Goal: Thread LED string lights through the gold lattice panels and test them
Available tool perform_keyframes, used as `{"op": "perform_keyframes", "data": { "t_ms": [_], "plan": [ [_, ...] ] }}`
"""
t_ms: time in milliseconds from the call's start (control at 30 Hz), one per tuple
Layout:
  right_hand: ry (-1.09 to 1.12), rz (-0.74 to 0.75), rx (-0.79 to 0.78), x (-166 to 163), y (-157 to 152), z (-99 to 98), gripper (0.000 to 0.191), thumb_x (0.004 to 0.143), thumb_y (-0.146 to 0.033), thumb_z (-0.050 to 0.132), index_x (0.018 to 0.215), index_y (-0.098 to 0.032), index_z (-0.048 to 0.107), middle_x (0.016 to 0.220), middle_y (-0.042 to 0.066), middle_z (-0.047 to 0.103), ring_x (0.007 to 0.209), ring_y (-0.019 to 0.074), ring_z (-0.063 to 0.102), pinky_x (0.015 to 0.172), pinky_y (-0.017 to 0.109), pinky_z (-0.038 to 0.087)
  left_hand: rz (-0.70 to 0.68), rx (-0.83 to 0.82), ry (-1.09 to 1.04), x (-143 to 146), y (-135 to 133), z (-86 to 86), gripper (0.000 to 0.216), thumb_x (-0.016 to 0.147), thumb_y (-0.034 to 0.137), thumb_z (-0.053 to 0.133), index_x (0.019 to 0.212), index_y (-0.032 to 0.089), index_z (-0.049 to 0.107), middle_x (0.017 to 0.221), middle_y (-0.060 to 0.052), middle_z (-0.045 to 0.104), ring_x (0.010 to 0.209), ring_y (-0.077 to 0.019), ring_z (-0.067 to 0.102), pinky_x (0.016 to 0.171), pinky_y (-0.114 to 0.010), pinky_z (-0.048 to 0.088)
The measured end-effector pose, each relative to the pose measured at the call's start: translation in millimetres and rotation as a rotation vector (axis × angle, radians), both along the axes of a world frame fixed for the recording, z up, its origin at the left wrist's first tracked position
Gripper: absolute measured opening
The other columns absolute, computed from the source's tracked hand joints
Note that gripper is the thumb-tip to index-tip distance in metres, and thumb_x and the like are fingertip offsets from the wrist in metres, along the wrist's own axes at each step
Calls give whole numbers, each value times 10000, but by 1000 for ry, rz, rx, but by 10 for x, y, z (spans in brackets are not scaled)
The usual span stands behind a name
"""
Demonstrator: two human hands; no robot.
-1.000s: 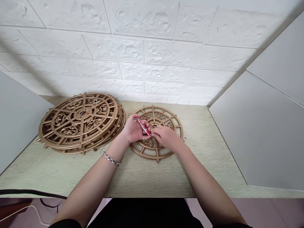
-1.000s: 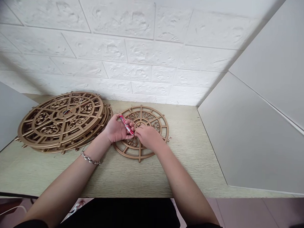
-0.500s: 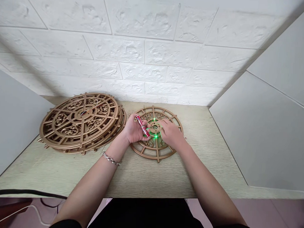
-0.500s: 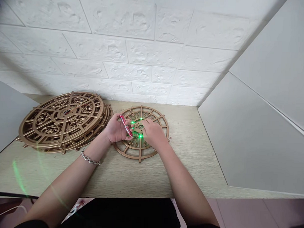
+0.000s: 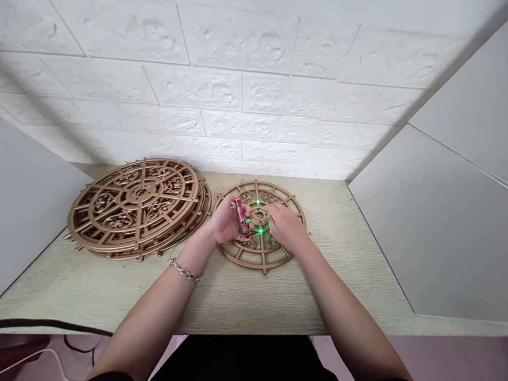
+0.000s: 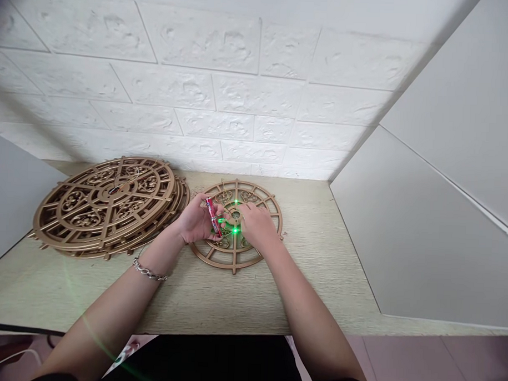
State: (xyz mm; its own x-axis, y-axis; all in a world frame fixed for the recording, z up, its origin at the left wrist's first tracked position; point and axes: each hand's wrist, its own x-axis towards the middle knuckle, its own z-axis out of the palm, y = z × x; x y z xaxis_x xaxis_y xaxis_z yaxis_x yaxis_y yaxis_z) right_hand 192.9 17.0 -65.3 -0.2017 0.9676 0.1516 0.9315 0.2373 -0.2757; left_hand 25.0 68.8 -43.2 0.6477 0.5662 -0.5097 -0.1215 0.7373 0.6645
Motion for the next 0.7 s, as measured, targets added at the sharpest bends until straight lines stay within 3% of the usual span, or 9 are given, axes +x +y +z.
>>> {"op": "perform_keyframes", "data": {
  "t_ms": [433, 700],
  "plan": [
    [4, 23, -46, 12, -4, -81, 370, 833, -77, 322, 1159, -155, 480, 1017, 83, 549, 913, 194, 507, 759, 285, 388, 32, 32, 10, -3, 1, -2, 407, 743, 477, 353, 612, 146, 550, 776, -75, 591, 570, -175, 503, 488, -384, 466],
    [-34, 24, -53, 6, 2, -90, 342, 844, -85, 330, 1137, -159, 488, 987, 85, 554, 894, 195, 514, 760, 295, 389, 30, 30, 16, -10, -3, 19, 420, 754, 472, 332, 615, 141, 548, 778, -89, 585, 575, -178, 504, 481, -377, 469]
  ]
}}
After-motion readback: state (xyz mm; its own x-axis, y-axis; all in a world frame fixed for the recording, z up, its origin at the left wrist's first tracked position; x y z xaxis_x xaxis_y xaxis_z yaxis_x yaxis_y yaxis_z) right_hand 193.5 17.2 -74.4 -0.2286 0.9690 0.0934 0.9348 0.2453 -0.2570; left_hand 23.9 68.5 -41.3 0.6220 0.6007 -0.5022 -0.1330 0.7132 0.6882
